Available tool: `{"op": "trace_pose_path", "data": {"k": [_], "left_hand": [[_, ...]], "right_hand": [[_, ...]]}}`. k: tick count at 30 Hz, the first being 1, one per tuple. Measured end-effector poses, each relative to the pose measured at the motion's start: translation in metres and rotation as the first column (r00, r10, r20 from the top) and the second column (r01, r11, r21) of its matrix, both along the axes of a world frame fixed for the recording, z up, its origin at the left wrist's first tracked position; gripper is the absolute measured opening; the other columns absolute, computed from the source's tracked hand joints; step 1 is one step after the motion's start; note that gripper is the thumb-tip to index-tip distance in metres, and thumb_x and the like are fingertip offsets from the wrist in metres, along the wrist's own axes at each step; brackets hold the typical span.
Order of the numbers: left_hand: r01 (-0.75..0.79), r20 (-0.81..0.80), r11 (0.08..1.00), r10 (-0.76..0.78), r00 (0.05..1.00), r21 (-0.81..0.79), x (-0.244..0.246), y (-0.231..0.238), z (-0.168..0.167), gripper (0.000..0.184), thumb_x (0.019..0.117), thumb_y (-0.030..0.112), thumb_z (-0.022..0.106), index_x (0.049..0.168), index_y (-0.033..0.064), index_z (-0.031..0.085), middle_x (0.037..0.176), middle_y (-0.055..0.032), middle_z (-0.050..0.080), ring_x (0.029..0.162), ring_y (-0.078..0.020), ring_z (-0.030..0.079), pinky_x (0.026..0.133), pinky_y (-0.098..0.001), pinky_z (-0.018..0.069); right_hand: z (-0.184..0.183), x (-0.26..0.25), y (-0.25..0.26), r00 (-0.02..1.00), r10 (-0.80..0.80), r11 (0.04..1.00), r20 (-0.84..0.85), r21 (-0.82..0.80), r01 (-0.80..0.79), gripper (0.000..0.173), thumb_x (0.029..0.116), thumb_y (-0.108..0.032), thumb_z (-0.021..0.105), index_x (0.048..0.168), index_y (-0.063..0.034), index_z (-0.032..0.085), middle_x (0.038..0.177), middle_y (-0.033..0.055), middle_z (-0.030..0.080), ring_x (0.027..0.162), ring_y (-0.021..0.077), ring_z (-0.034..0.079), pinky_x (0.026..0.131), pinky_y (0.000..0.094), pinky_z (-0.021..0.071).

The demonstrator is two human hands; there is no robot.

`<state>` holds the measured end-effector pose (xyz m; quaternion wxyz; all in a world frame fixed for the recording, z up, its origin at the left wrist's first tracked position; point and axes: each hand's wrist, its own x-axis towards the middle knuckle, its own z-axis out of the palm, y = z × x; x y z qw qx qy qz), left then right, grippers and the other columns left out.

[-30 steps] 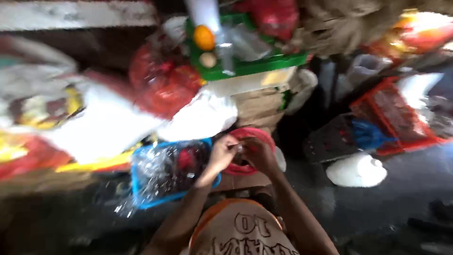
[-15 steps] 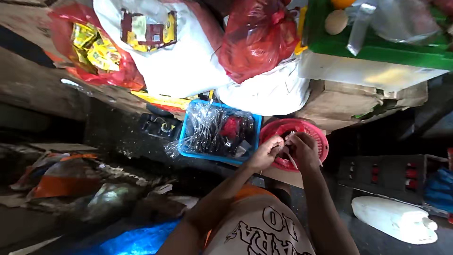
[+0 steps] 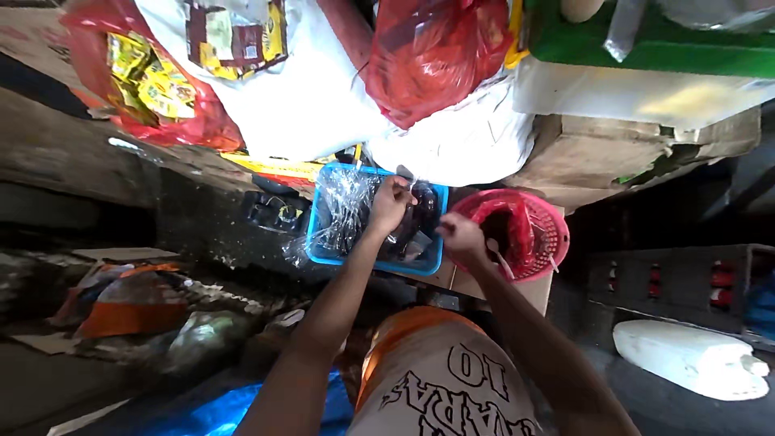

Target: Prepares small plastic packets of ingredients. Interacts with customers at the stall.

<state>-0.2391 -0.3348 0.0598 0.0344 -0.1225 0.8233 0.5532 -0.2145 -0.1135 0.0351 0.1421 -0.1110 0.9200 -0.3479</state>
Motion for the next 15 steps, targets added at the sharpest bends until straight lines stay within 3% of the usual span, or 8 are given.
{"op": "trace_pose_path", "data": {"k": [1, 3, 5, 10, 15], "left_hand": [[-0.007, 0.03, 0.999, 0.008, 1.0, -0.042, -0.01, -0.003, -0.004, 0.03, 0.1, 0.013, 0.063, 0.128, 0.0073, 0.054, 0.098, -0.0056, 0.075, 0.089, -0.017, 0.073, 0.086, -0.0414, 0.0602], [0.021, 0.068, 0.989, -0.011, 0.998, -0.147, -0.026, -0.005, -0.013, 0.031, 0.0999, 0.016, 0.062, 0.129, 0.0078, 0.055, 0.097, -0.0053, 0.075, 0.089, -0.0182, 0.073, 0.086, -0.0446, 0.0597], [0.047, 0.105, 0.974, -0.024, 0.994, -0.221, -0.039, -0.005, -0.021, 0.032, 0.0989, 0.017, 0.063, 0.129, 0.0087, 0.056, 0.098, -0.0053, 0.076, 0.091, -0.0205, 0.074, 0.086, -0.0479, 0.0596], [0.037, 0.207, 0.92, 0.049, 0.977, -0.391, -0.061, -0.008, -0.03, 0.031, 0.0949, 0.021, 0.065, 0.124, 0.0136, 0.059, 0.106, -0.0097, 0.073, 0.099, -0.0308, 0.071, 0.085, -0.0593, 0.0567], [0.024, 0.159, 0.897, 0.051, 0.986, -0.442, -0.06, -0.017, -0.037, 0.03, 0.0972, 0.021, 0.063, 0.125, 0.0119, 0.056, 0.107, -0.0137, 0.071, 0.097, -0.0336, 0.071, 0.082, -0.059, 0.0575]], "right_hand": [[-0.008, 0.003, -0.016, 0.998, 0.057, 0.99, -0.029, 0.127, -0.053, 0.033, 0.0961, -0.033, 0.069, 0.126, -0.0183, 0.069, 0.115, 0.0126, 0.072, 0.108, 0.0347, 0.068, 0.086, 0.0621, 0.0566], [-0.024, 0.005, -0.046, 0.979, 0.18, 0.936, -0.1, 0.323, -0.139, 0.032, 0.0933, -0.029, 0.071, 0.123, -0.0162, 0.069, 0.114, 0.011, 0.074, 0.119, 0.0362, 0.063, 0.097, 0.062, 0.0481], [-0.039, 0.003, -0.065, 0.951, 0.278, 0.884, -0.137, 0.423, -0.197, 0.034, 0.0924, -0.022, 0.07, 0.125, -0.0119, 0.067, 0.112, 0.014, 0.074, 0.121, 0.0398, 0.061, 0.101, 0.0642, 0.0434], [-0.054, -0.006, -0.078, 0.914, 0.405, 0.766, 0.039, 0.532, -0.362, 0.046, 0.0973, -0.007, 0.058, 0.142, -0.0123, 0.055, 0.13, 0.0202, 0.065, 0.134, 0.0432, 0.05, 0.112, 0.0656, 0.0331], [-0.053, -0.01, -0.078, 0.892, 0.451, 0.733, 0.029, 0.558, -0.389, 0.039, 0.098, -0.006, 0.056, 0.135, -0.0149, 0.063, 0.129, 0.0142, 0.068, 0.131, 0.039, 0.054, 0.111, 0.0644, 0.0351]]}}
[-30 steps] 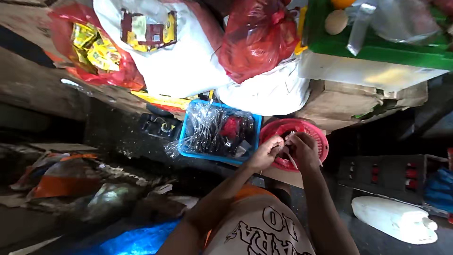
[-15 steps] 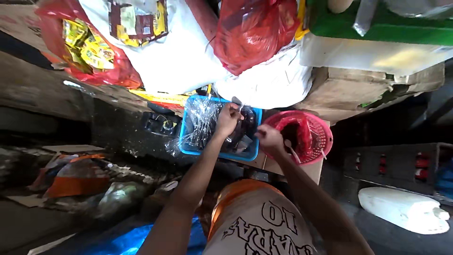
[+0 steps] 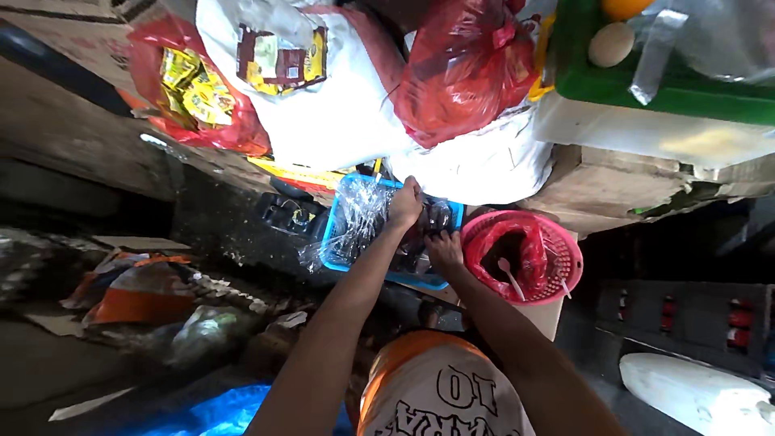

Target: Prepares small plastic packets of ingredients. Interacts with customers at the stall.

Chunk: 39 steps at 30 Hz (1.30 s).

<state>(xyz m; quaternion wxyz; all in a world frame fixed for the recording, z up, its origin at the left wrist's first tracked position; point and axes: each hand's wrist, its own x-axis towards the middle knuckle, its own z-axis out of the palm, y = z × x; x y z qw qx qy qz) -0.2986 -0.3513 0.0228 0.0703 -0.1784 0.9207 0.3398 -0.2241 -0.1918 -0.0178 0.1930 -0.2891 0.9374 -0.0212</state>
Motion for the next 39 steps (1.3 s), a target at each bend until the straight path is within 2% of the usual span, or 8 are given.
{"op": "trace_pose_path", "data": {"k": [7, 12, 17, 23, 26, 29, 35, 39], "left_hand": [[-0.053, -0.292, 0.962, 0.133, 0.947, 0.267, 0.048, -0.035, 0.007, 0.036, 0.0982, 0.02, 0.067, 0.13, 0.0056, 0.056, 0.116, -0.008, 0.071, 0.106, -0.0175, 0.071, 0.095, -0.0408, 0.0591], [-0.072, -0.349, 0.893, 0.247, 0.904, 0.445, 0.104, -0.046, 0.013, 0.028, 0.0977, 0.02, 0.068, 0.121, 0.0058, 0.061, 0.107, -0.0087, 0.073, 0.09, -0.0194, 0.072, 0.08, -0.0408, 0.0616], [0.247, -0.235, 0.853, -0.151, 0.96, 0.46, 0.131, -0.009, 0.04, 0.061, 0.0928, 0.034, 0.075, 0.144, 0.0106, 0.05, 0.136, -0.0094, 0.063, 0.12, -0.0206, 0.063, 0.1, -0.0439, 0.0547], [0.375, -0.197, 0.756, -0.32, 0.927, 0.537, 0.128, 0.023, 0.061, 0.014, 0.0988, 0.008, 0.066, 0.111, 0.0055, 0.072, 0.102, -0.0075, 0.073, 0.088, -0.0157, 0.071, 0.084, -0.0374, 0.0606], [0.361, -0.2, 0.751, -0.301, 0.932, 0.553, 0.128, 0.025, 0.065, 0.013, 0.1016, 0.009, 0.062, 0.108, 0.0056, 0.072, 0.097, -0.0088, 0.072, 0.081, -0.0171, 0.07, 0.079, -0.0371, 0.0602], [0.34, -0.218, 0.75, -0.262, 0.94, 0.567, 0.126, 0.023, 0.067, 0.014, 0.1029, 0.013, 0.061, 0.112, 0.007, 0.07, 0.097, -0.0091, 0.072, 0.079, -0.0182, 0.069, 0.076, -0.0381, 0.0608], [0.362, -0.244, 0.729, -0.268, 0.932, 0.581, 0.114, 0.027, 0.048, 0.013, 0.1029, 0.019, 0.062, 0.107, 0.0094, 0.07, 0.092, -0.0068, 0.072, 0.078, -0.0193, 0.07, 0.074, -0.0382, 0.0618], [0.383, -0.221, 0.702, -0.315, 0.923, 0.601, 0.11, 0.032, 0.039, 0.013, 0.1031, 0.015, 0.061, 0.106, 0.0069, 0.07, 0.096, -0.007, 0.073, 0.083, -0.0195, 0.071, 0.079, -0.0391, 0.062]], "right_hand": [[0.008, -0.003, 0.008, 0.998, 0.029, 0.999, -0.059, -0.041, -0.032, 0.033, 0.0972, -0.009, 0.056, 0.125, -0.0213, 0.069, 0.1, 0.0099, 0.076, 0.108, 0.0335, 0.068, 0.106, 0.0609, 0.0406], [0.019, -0.007, 0.02, 0.989, -0.146, 0.946, 0.038, -0.287, 0.151, 0.021, 0.099, -0.032, 0.061, 0.112, -0.0225, 0.074, 0.125, 0.0045, 0.07, 0.124, 0.0329, 0.059, 0.098, 0.0652, 0.0445], [0.062, -0.007, 0.042, 0.979, -0.062, 0.699, 0.194, -0.692, 0.181, 0.014, 0.0939, -0.02, 0.071, 0.104, -0.0115, 0.073, 0.104, 0.0082, 0.074, 0.098, 0.0259, 0.071, 0.086, 0.0579, 0.0571], [0.092, -0.008, 0.077, 0.935, 0.098, 0.575, 0.342, -0.786, 0.228, 0.018, 0.091, -0.01, 0.076, 0.107, -0.0049, 0.068, 0.099, 0.0089, 0.07, 0.083, 0.0175, 0.069, 0.076, 0.0396, 0.0618], [0.094, -0.005, 0.105, 0.841, 0.195, 0.545, 0.505, -0.768, 0.335, 0.025, 0.0925, -0.014, 0.074, 0.114, -0.0034, 0.069, 0.1, 0.01, 0.072, 0.08, 0.0179, 0.07, 0.071, 0.0376, 0.0617], [0.103, 0.006, 0.13, 0.768, 0.119, 0.516, 0.63, -0.7, 0.494, 0.018, 0.0959, -0.02, 0.07, 0.104, -0.0041, 0.072, 0.082, 0.0085, 0.07, 0.064, 0.0145, 0.062, 0.058, 0.0317, 0.0533], [0.11, 0.028, 0.161, 0.668, -0.083, 0.16, 0.74, -0.651, 0.742, 0.022, 0.1004, -0.021, 0.064, 0.115, -0.0063, 0.071, 0.102, 0.0123, 0.074, 0.086, 0.0212, 0.071, 0.077, 0.0405, 0.0605], [0.119, 0.037, 0.166, 0.675, -0.237, 0.106, 0.699, -0.672, 0.733, 0.021, 0.1016, -0.016, 0.063, 0.117, -0.0029, 0.071, 0.101, 0.0121, 0.075, 0.085, 0.0204, 0.073, 0.079, 0.0397, 0.0624]]}}
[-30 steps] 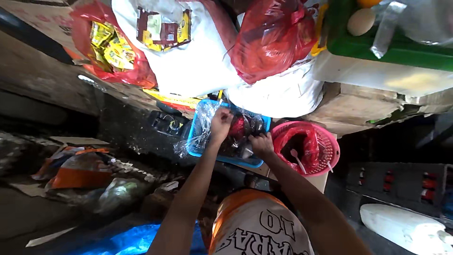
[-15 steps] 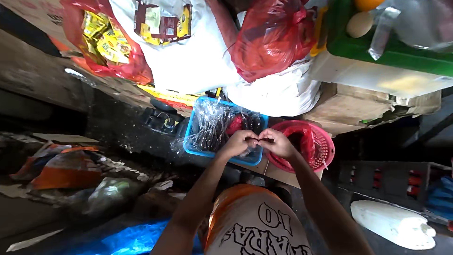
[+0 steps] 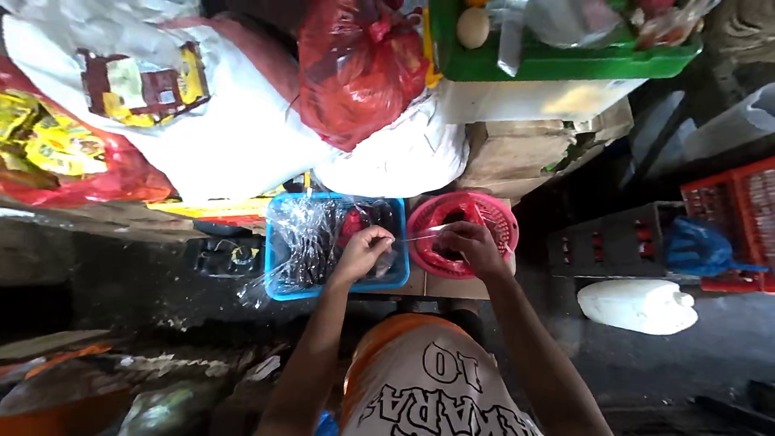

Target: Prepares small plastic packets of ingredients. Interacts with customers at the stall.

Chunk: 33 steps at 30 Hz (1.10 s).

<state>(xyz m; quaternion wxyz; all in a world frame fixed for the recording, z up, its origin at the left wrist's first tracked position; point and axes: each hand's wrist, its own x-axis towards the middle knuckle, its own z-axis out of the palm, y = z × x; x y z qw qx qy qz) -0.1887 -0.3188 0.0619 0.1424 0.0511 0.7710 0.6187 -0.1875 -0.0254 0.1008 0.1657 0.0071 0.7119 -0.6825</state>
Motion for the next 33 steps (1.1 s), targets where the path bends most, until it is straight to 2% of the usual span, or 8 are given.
{"op": "trace_pose_path", "data": {"k": [9, 12, 15, 18, 21, 25, 27, 33], "left_hand": [[0.147, 0.096, 0.975, -0.133, 0.987, -0.167, -0.003, 0.012, -0.017, 0.015, 0.1025, 0.022, 0.064, 0.106, 0.0088, 0.071, 0.092, -0.0019, 0.075, 0.084, -0.0121, 0.071, 0.083, -0.0347, 0.0597], [0.215, 0.094, 0.969, -0.205, 0.974, -0.118, 0.002, 0.017, -0.015, 0.031, 0.0972, 0.027, 0.071, 0.12, 0.007, 0.067, 0.112, -0.0055, 0.072, 0.102, -0.0141, 0.069, 0.094, -0.0371, 0.0582], [0.246, -0.051, 0.968, -0.243, 0.969, 0.046, 0.011, 0.036, 0.001, 0.051, 0.0953, 0.027, 0.071, 0.14, 0.0059, 0.057, 0.133, -0.009, 0.064, 0.122, -0.0195, 0.061, 0.105, -0.0411, 0.0518], [0.286, -0.131, 0.933, -0.263, 0.956, 0.216, 0.015, 0.062, 0.008, 0.043, 0.1006, 0.023, 0.064, 0.138, 0.0038, 0.058, 0.126, -0.0097, 0.068, 0.113, -0.0187, 0.066, 0.099, -0.04, 0.0561], [0.278, -0.103, 0.911, -0.259, 0.96, 0.304, 0.016, 0.075, 0.0, 0.029, 0.1046, 0.02, 0.057, 0.126, 0.0, 0.064, 0.11, -0.0105, 0.07, 0.095, -0.0164, 0.068, 0.088, -0.0356, 0.0579], [0.173, 0.006, 0.947, -0.181, 0.983, 0.271, 0.02, 0.08, -0.004, 0.024, 0.1045, 0.023, 0.06, 0.108, 0.0001, 0.068, 0.087, -0.0079, 0.068, 0.074, -0.0141, 0.065, 0.071, -0.0306, 0.0574], [0.085, 0.031, 0.97, -0.095, 0.995, 0.228, 0.022, 0.084, -0.004, 0.022, 0.1028, 0.023, 0.063, 0.103, 0.0022, 0.069, 0.082, -0.0062, 0.067, 0.068, -0.0123, 0.062, 0.063, -0.0275, 0.0545], [0.026, -0.032, 1.0, -0.026, 0.999, -0.009, 0.025, 0.093, 0.003, 0.024, 0.0981, 0.032, 0.07, 0.111, 0.0123, 0.07, 0.097, -0.0003, 0.072, 0.086, -0.0106, 0.069, 0.08, -0.0347, 0.0603]], "right_hand": [[0.016, 0.009, 0.005, 0.989, -0.049, 0.915, -0.139, 0.39, 0.1, 0.015, 0.1019, -0.018, 0.065, 0.109, -0.0091, 0.074, 0.091, 0.0032, 0.077, 0.077, 0.0139, 0.074, 0.075, 0.0382, 0.065], [0.02, 0.013, 0.002, 0.989, 0.058, 0.839, -0.139, 0.544, 0.027, 0.014, 0.1018, -0.024, 0.064, 0.105, -0.0159, 0.075, 0.087, -0.0017, 0.076, 0.075, 0.0119, 0.073, 0.074, 0.042, 0.0638], [0.025, 0.016, -0.007, 0.979, 0.165, 0.78, -0.123, 0.624, -0.053, 0.021, 0.1022, -0.033, 0.062, 0.1, -0.0174, 0.076, 0.081, -0.0024, 0.075, 0.072, 0.0134, 0.072, 0.074, 0.0476, 0.0622], [0.023, 0.014, -0.013, 0.971, 0.217, 0.779, -0.106, 0.618, -0.106, 0.025, 0.1026, -0.036, 0.061, 0.096, -0.0158, 0.075, 0.078, -0.0019, 0.074, 0.071, 0.0134, 0.072, 0.073, 0.0469, 0.0623], [0.021, 0.009, -0.01, 0.959, 0.261, 0.807, -0.115, 0.571, -0.151, 0.021, 0.1025, -0.032, 0.063, 0.101, -0.0155, 0.076, 0.086, -0.0004, 0.074, 0.079, 0.0139, 0.072, 0.078, 0.0463, 0.0613], [0.022, 0.005, -0.002, 0.947, 0.248, 0.809, -0.203, 0.582, -0.087, 0.014, 0.0998, -0.026, 0.067, 0.104, -0.016, 0.077, 0.1, -0.0014, 0.074, 0.088, 0.011, 0.071, 0.083, 0.0414, 0.0617], [0.025, 0.003, -0.001, 0.959, 0.187, 0.82, -0.211, 0.571, -0.034, 0.011, 0.0982, -0.02, 0.07, 0.105, -0.0154, 0.077, 0.096, -0.0009, 0.076, 0.085, 0.0106, 0.072, 0.08, 0.04, 0.0626], [0.023, 0.008, 0.006, 0.974, 0.132, 0.757, -0.182, 0.653, 0.019, 0.019, 0.0974, -0.037, 0.071, 0.098, -0.0192, 0.077, 0.081, -0.0016, 0.073, 0.071, 0.0139, 0.07, 0.07, 0.0471, 0.061]]}}
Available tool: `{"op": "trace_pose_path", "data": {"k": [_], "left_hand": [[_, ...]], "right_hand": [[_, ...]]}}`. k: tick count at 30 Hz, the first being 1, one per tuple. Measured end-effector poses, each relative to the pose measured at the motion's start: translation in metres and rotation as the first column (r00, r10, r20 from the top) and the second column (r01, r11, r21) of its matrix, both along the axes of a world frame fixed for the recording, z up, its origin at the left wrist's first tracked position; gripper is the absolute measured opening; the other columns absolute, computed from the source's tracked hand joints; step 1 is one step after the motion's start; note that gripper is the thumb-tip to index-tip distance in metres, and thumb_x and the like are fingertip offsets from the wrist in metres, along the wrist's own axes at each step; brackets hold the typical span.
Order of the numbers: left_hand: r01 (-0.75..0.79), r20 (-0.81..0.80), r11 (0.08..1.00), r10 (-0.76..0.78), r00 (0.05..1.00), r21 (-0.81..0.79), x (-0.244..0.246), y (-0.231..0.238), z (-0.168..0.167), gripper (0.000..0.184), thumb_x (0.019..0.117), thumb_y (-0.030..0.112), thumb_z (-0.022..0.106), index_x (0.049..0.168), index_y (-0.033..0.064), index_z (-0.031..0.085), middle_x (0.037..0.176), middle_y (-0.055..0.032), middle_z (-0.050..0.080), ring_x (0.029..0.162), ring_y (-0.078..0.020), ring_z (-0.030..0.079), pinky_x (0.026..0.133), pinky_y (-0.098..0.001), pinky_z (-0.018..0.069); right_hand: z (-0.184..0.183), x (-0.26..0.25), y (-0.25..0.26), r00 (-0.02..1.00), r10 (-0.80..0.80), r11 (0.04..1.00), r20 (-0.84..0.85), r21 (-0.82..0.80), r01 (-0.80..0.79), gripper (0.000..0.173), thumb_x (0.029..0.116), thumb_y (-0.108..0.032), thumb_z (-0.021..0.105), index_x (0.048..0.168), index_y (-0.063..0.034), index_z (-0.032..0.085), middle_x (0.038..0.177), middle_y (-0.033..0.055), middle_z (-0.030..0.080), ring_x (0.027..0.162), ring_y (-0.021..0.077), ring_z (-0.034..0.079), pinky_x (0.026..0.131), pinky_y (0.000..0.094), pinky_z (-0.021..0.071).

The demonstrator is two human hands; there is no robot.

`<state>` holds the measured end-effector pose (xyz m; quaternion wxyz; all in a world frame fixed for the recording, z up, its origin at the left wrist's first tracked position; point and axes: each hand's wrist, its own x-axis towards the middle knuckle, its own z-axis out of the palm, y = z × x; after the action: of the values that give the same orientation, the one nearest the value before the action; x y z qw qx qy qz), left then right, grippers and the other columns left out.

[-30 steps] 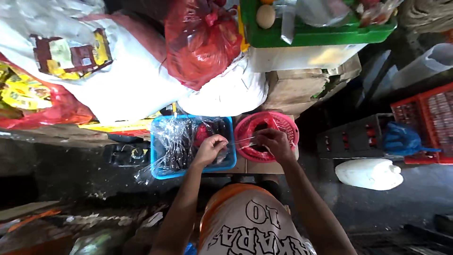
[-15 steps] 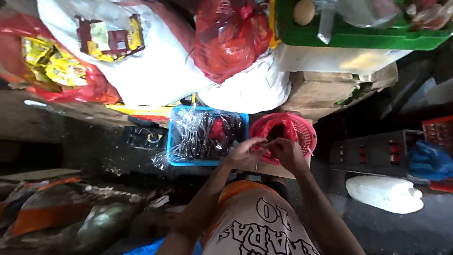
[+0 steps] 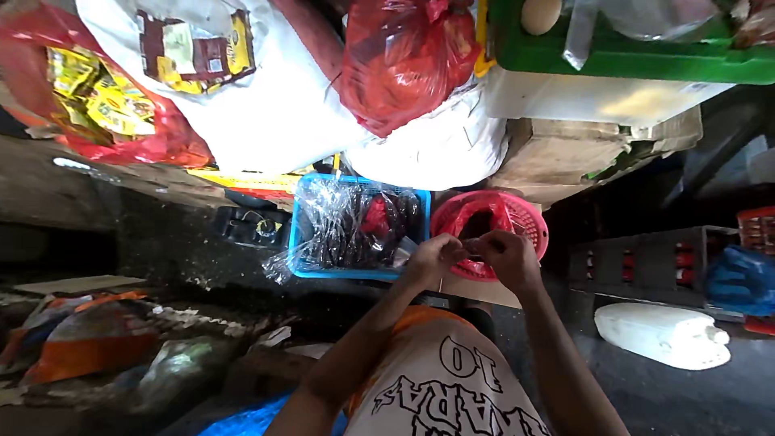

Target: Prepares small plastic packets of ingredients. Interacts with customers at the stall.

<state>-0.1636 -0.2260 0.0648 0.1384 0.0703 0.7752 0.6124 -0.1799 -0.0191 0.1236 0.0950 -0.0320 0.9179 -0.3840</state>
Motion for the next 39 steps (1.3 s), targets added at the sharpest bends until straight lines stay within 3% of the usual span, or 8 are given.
{"op": "trace_pose_path", "data": {"k": [6, 11, 17, 22, 26, 30, 33, 39], "left_hand": [[0.039, 0.009, 0.999, -0.039, 0.999, -0.009, -0.001, 0.014, 0.001, 0.017, 0.1034, 0.023, 0.061, 0.109, 0.0093, 0.068, 0.094, -0.0023, 0.071, 0.083, -0.0109, 0.068, 0.079, -0.0332, 0.0597], [0.022, 0.037, 0.999, -0.021, 0.999, -0.042, 0.001, 0.02, -0.001, 0.023, 0.1022, 0.031, 0.063, 0.105, 0.0094, 0.069, 0.088, -0.0033, 0.068, 0.078, -0.0135, 0.065, 0.074, -0.0365, 0.0572], [0.049, 0.022, 0.98, -0.054, 0.998, 0.194, -0.002, 0.016, -0.004, 0.015, 0.0994, 0.02, 0.068, 0.106, 0.0066, 0.07, 0.091, -0.0046, 0.07, 0.079, -0.0142, 0.066, 0.073, -0.0329, 0.0578], [0.125, -0.013, 0.99, -0.124, 0.992, 0.059, -0.015, 0.015, -0.007, 0.022, 0.106, 0.024, 0.055, 0.105, 0.0079, 0.07, 0.08, -0.005, 0.064, 0.063, -0.014, 0.058, 0.058, -0.0313, 0.0514], [-0.059, -0.133, 0.995, 0.049, 0.99, -0.079, -0.041, 0.005, -0.016, 0.024, 0.1052, 0.025, 0.058, 0.104, 0.0068, 0.073, 0.089, -0.0044, 0.071, 0.078, -0.0129, 0.067, 0.076, -0.0351, 0.0585], [-0.11, -0.129, 0.96, 0.079, 0.989, -0.258, -0.053, -0.001, -0.034, 0.026, 0.1004, 0.034, 0.066, 0.105, 0.0108, 0.076, 0.12, -0.0096, 0.065, 0.108, -0.0182, 0.063, 0.093, -0.0374, 0.0551], [-0.022, -0.036, 0.883, 0.006, 0.999, -0.469, -0.047, 0.028, -0.047, 0.032, 0.1004, 0.04, 0.064, 0.112, 0.0122, 0.076, 0.139, -0.0212, 0.055, 0.126, -0.0357, 0.056, 0.103, -0.0549, 0.0495], [-0.083, 0.052, 0.88, 0.121, 0.991, -0.468, -0.073, 0.068, -0.088, 0.034, 0.1032, 0.036, 0.058, 0.108, 0.0067, 0.075, 0.104, -0.0132, 0.074, 0.101, -0.0269, 0.07, 0.095, -0.0524, 0.0544]], "right_hand": [[0.003, 0.005, 0.003, 0.999, 0.033, 0.998, 0.008, -0.054, -0.033, 0.012, 0.0978, -0.026, 0.071, 0.105, -0.0187, 0.077, 0.098, -0.0031, 0.075, 0.086, 0.0103, 0.072, 0.081, 0.0408, 0.0624], [0.004, 0.004, 0.01, 0.999, -0.03, 0.994, 0.027, -0.102, 0.032, 0.013, 0.0976, -0.025, 0.071, 0.101, -0.0141, 0.077, 0.088, 0.0021, 0.075, 0.075, 0.0155, 0.071, 0.072, 0.0447, 0.0622], [0.007, 0.003, 0.023, 0.998, 0.023, 0.979, 0.057, -0.205, -0.011, 0.011, 0.0979, -0.02, 0.071, 0.105, -0.013, 0.076, 0.088, 0.0052, 0.074, 0.071, 0.0172, 0.07, 0.066, 0.0415, 0.0615], [-0.001, -0.023, 0.03, 0.98, -0.024, 0.97, 0.197, -0.231, 0.071, 0.027, 0.1006, -0.033, 0.066, 0.098, -0.0079, 0.076, 0.08, 0.0044, 0.073, 0.068, 0.0162, 0.07, 0.068, 0.0411, 0.0615], [-0.028, -0.012, 0.053, 0.967, -0.175, 0.983, 0.184, -0.016, 0.181, 0.045, 0.0983, -0.055, 0.061, 0.103, -0.0124, 0.074, 0.089, 0.0059, 0.074, 0.082, 0.0227, 0.072, 0.078, 0.0543, 0.06], [-0.083, 0.033, 0.054, 0.959, -0.216, 0.923, 0.182, 0.359, 0.139, 0.038, 0.0926, -0.042, 0.072, 0.116, -0.0113, 0.072, 0.11, 0.0193, 0.071, 0.101, 0.0424, 0.069, 0.082, 0.0697, 0.0542], [-0.096, 0.035, 0.04, 0.918, -0.265, 0.895, 0.296, 0.43, 0.119, 0.034, 0.094, -0.034, 0.07, 0.119, -0.0118, 0.069, 0.116, 0.0198, 0.07, 0.106, 0.0448, 0.067, 0.081, 0.071, 0.0531], [-0.102, 0.026, 0.035, 0.923, -0.267, 0.925, 0.277, 0.343, 0.165, 0.023, 0.097, -0.03, 0.064, 0.108, -0.0128, 0.073, 0.109, 0.0172, 0.072, 0.1, 0.0403, 0.069, 0.077, 0.0678, 0.0552]]}}
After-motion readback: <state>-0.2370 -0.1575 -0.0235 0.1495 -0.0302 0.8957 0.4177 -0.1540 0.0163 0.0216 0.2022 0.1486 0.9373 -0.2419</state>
